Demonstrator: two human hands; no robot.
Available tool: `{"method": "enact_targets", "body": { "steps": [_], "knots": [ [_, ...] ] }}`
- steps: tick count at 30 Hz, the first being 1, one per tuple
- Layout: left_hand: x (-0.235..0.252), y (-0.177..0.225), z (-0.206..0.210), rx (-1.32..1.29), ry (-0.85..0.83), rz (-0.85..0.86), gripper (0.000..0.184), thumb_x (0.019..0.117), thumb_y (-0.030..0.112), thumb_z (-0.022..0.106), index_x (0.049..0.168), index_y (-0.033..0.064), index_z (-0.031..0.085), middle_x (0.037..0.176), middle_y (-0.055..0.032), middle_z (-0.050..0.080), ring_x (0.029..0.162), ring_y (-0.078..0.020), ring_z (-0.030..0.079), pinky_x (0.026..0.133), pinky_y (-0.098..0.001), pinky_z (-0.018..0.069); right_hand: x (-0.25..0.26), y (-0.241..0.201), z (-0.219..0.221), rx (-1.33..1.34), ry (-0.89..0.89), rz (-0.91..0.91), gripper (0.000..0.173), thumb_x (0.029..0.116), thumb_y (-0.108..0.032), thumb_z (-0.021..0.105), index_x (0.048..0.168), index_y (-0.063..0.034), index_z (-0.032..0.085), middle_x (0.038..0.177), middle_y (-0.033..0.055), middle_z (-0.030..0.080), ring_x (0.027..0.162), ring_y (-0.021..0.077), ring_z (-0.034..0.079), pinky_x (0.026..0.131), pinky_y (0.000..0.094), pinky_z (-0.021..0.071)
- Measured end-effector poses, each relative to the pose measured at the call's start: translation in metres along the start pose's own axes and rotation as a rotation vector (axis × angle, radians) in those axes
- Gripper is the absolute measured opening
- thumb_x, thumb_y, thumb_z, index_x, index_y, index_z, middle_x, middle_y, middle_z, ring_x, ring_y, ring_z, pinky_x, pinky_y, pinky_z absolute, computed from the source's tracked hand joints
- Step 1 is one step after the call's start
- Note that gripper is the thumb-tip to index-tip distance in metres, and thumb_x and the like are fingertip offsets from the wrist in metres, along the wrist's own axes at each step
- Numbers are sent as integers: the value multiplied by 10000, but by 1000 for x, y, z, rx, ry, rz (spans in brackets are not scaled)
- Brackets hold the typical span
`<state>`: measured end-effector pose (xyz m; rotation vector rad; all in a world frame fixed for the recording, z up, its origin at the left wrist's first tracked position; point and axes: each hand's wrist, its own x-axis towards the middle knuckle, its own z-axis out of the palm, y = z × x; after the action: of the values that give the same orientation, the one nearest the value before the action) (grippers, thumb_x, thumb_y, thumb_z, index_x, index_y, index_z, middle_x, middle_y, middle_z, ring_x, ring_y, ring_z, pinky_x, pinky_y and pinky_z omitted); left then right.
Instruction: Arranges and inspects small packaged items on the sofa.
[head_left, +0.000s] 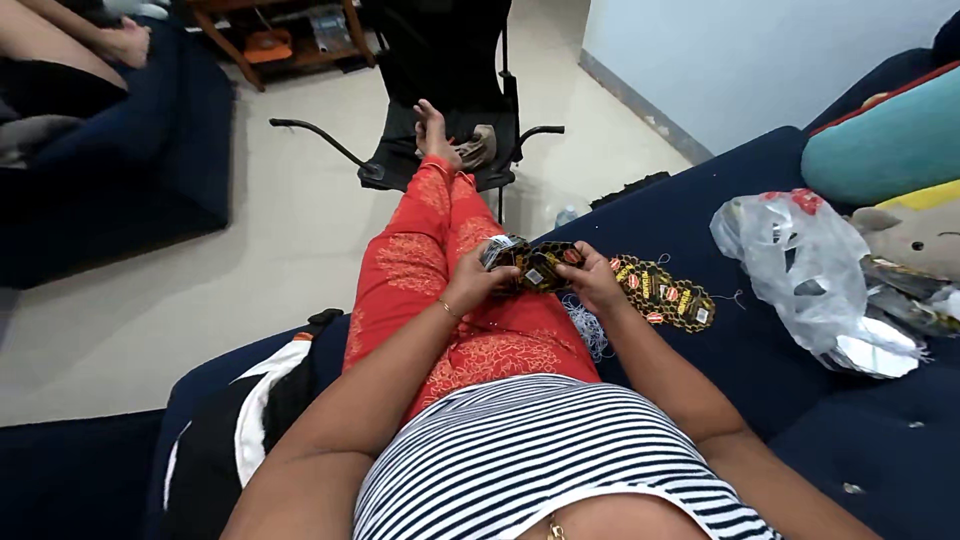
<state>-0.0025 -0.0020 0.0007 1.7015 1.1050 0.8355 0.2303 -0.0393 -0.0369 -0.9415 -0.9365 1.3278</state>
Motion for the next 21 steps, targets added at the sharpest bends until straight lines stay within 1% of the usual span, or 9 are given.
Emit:
{"method": "enact_targets", "body": {
  "steps": [2,5,6,9,13,15,16,19,21],
  "knots": [
    [0,-3,1,7,-9,24,468,874,118,811,1284,-4,620,1112,-135,722,1004,-182,709,945,-420,579,0,8,14,19,16,10,215,890,73,640,993,-85,536,905,47,675,789,152,668,717,363,592],
    [-2,0,2,14,-20,16,487,879,113,804,1311,4,606,1132,-143,715,1010,-188,708,949,-425,576,-1,17,30,120,60,64,262,922,66,604,1130,-64,513,1003,85,669,863,187,680,762,393,598],
    [-1,-1,2,10,-13,12,500,876,110,805,1319,0,601,1136,-152,713,1009,-194,709,948,-429,575,-2,20,36,140,69,71,271,924,72,603,1137,-64,506,1012,88,667,872,190,682,768,394,599],
    [-1,-5,2,18,15,17,507,875,120,811,1316,-10,596,1130,-158,713,1007,-206,709,945,-437,574,-7,27,51,176,104,72,251,920,93,607,1102,-51,510,1002,93,658,878,191,677,784,392,597],
    [0,-6,2,18,16,8,488,890,118,797,1312,-18,593,1139,-164,709,1020,-217,707,956,-444,569,-12,29,58,181,131,91,240,932,89,605,1112,-31,500,1040,112,643,914,192,671,805,380,598],
    [-1,-5,1,21,-8,33,466,903,107,777,1310,-28,595,1146,-168,707,1034,-210,704,968,-437,566,-14,23,51,76,74,98,243,900,100,636,1067,-16,503,1002,115,646,894,185,670,805,369,598],
    [-1,-3,1,30,-23,45,460,906,101,773,1309,-33,597,1148,-169,706,1040,-208,701,975,-434,563,-13,16,46,-9,34,102,258,862,115,663,1026,-12,509,964,114,664,870,182,678,791,367,601],
    [-2,-2,-1,48,-59,85,433,909,89,764,1294,-31,606,1137,-164,708,1026,-203,703,967,-424,565,-10,-9,28,-243,-54,90,324,747,126,743,902,-46,516,830,56,667,768,138,665,724,335,582],
    [-2,-4,0,41,-71,101,423,908,83,763,1285,-31,608,1116,-161,711,996,-196,708,942,-418,578,-10,-22,17,-252,-91,81,331,731,145,738,890,-66,537,811,28,652,745,122,651,720,317,582]
  ]
}}
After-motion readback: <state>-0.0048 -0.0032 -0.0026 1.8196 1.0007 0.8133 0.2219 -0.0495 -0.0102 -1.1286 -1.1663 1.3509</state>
